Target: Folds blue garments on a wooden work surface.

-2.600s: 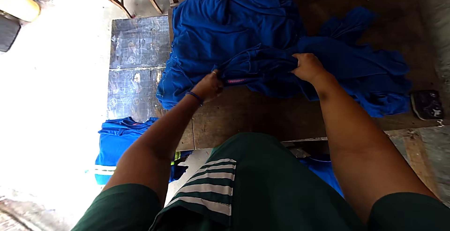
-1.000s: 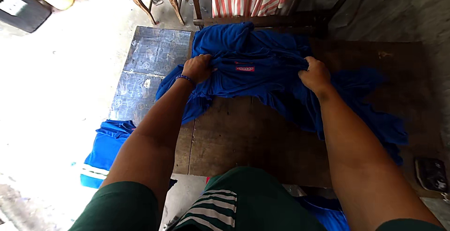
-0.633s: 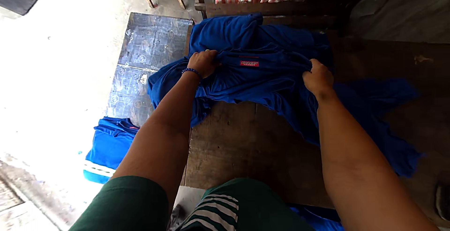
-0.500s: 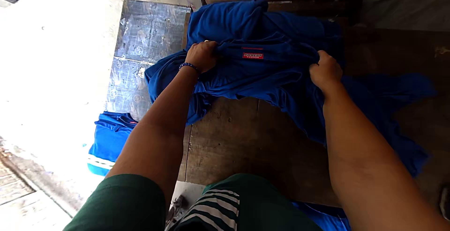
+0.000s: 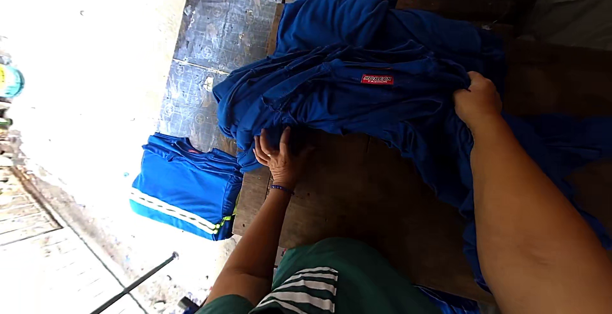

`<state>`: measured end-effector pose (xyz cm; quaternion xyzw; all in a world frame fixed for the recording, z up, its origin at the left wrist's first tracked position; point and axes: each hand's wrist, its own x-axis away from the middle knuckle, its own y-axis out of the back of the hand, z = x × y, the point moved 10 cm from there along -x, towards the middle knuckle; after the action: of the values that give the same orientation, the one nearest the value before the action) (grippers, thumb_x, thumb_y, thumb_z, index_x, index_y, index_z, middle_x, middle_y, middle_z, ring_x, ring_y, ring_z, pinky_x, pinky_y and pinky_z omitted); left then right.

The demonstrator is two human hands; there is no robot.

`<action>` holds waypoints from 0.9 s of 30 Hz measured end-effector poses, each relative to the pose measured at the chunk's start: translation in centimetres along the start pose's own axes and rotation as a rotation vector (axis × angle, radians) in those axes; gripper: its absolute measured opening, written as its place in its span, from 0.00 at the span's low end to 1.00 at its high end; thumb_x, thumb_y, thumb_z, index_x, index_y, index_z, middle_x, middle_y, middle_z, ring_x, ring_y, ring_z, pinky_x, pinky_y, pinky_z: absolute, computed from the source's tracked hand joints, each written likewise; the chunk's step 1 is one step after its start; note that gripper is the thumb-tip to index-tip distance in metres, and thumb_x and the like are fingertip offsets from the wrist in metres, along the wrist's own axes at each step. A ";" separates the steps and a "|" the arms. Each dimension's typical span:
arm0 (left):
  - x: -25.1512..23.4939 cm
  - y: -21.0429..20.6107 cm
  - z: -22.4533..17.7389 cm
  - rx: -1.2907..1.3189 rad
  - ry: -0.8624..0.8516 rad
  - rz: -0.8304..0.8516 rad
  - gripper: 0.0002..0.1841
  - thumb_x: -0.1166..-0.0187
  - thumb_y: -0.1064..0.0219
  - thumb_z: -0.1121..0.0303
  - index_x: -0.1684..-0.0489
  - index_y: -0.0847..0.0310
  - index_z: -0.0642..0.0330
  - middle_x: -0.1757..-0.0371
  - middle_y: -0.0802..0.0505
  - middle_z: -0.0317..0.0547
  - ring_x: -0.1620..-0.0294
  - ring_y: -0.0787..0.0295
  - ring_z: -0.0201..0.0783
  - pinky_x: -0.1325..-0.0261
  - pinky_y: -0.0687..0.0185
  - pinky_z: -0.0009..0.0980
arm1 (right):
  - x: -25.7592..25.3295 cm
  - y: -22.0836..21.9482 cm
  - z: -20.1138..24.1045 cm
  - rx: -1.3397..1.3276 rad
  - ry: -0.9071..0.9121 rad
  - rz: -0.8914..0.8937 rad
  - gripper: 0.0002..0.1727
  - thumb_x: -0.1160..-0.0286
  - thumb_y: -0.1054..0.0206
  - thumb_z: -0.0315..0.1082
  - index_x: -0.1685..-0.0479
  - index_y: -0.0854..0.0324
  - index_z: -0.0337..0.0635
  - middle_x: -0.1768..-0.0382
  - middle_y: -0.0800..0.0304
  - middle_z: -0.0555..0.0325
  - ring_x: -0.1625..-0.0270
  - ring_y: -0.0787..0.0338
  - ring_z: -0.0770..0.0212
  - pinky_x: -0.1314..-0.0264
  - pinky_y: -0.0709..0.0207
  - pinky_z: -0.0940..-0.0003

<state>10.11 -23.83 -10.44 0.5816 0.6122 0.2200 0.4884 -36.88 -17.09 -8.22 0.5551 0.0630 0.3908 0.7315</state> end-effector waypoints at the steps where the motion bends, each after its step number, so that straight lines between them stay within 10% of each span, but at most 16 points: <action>1: -0.6 -0.3 1.3 -0.028 0.012 -0.012 0.37 0.41 0.17 0.45 0.29 0.16 0.49 0.20 0.31 0.83 0.19 0.43 0.87 0.26 0.50 0.81 | 0.0 -0.1 -0.1 0.001 -0.004 0.001 0.23 0.18 0.42 0.33 0.25 0.25 0.38 0.33 0.18 0.24 0.27 0.22 0.21 0.37 0.37 0.14; 6: -6.8 0.7 3.9 0.089 -0.172 0.005 0.16 0.34 0.28 0.77 0.47 0.10 0.63 0.43 0.16 0.79 0.42 0.16 0.73 0.43 0.19 0.61 | 0.1 0.1 -0.2 -0.005 -0.010 -0.018 0.23 0.18 0.41 0.33 0.25 0.25 0.37 0.33 0.18 0.23 0.28 0.22 0.20 0.37 0.37 0.14; 10: -11.8 3.7 3.8 0.142 -0.308 0.141 0.12 0.26 0.37 0.82 0.48 0.12 0.72 0.47 0.09 0.72 0.45 0.09 0.68 0.44 0.16 0.61 | -0.5 0.1 -0.3 -0.018 -0.015 -0.005 0.23 0.17 0.40 0.33 0.25 0.25 0.36 0.34 0.19 0.21 0.29 0.22 0.19 0.39 0.37 0.13; 15: -19.8 4.9 2.7 0.145 -0.328 0.170 0.15 0.18 0.45 0.79 0.43 0.14 0.74 0.44 0.07 0.70 0.42 0.08 0.66 0.36 0.19 0.61 | -0.9 -0.2 -0.7 -0.091 -0.011 -0.004 0.20 0.18 0.38 0.32 0.30 0.21 0.35 0.37 0.17 0.23 0.30 0.21 0.21 0.37 0.37 0.15; 19: -24.8 -1.8 2.5 0.147 -0.241 0.564 0.18 0.18 0.47 0.78 0.36 0.17 0.73 0.40 0.10 0.74 0.34 0.14 0.69 0.29 0.28 0.67 | -1.0 -0.1 -0.8 -0.105 -0.029 -0.014 0.19 0.19 0.38 0.32 0.32 0.20 0.38 0.37 0.16 0.25 0.30 0.20 0.24 0.36 0.37 0.15; 23: -25.3 -5.5 3.8 0.288 -0.100 0.720 0.15 0.17 0.44 0.74 0.40 0.18 0.72 0.47 0.08 0.62 0.49 0.12 0.42 0.38 0.21 0.43 | -1.4 -0.2 -1.0 -0.091 -0.047 -0.008 0.20 0.19 0.39 0.31 0.31 0.20 0.38 0.38 0.16 0.26 0.31 0.20 0.24 0.38 0.36 0.16; 25: -25.2 -4.6 4.4 0.158 -0.050 0.658 0.17 0.18 0.43 0.68 0.39 0.17 0.68 0.49 0.09 0.63 0.49 0.13 0.50 0.41 0.22 0.52 | -1.4 -0.3 -1.0 -0.092 -0.047 0.002 0.20 0.20 0.39 0.32 0.31 0.20 0.39 0.37 0.16 0.26 0.30 0.20 0.25 0.38 0.37 0.16; 27: -24.6 -1.5 4.4 -0.049 0.016 0.473 0.23 0.22 0.37 0.57 0.35 0.16 0.62 0.35 0.15 0.71 0.29 0.22 0.69 0.29 0.33 0.69 | -1.5 -0.3 -1.1 -0.091 -0.051 0.002 0.20 0.20 0.39 0.33 0.31 0.20 0.40 0.36 0.16 0.28 0.29 0.20 0.26 0.37 0.37 0.16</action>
<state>9.34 -48.31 -5.10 0.6950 0.4572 0.3480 0.4323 -38.36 -17.23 -9.41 0.5309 0.0260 0.3798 0.7572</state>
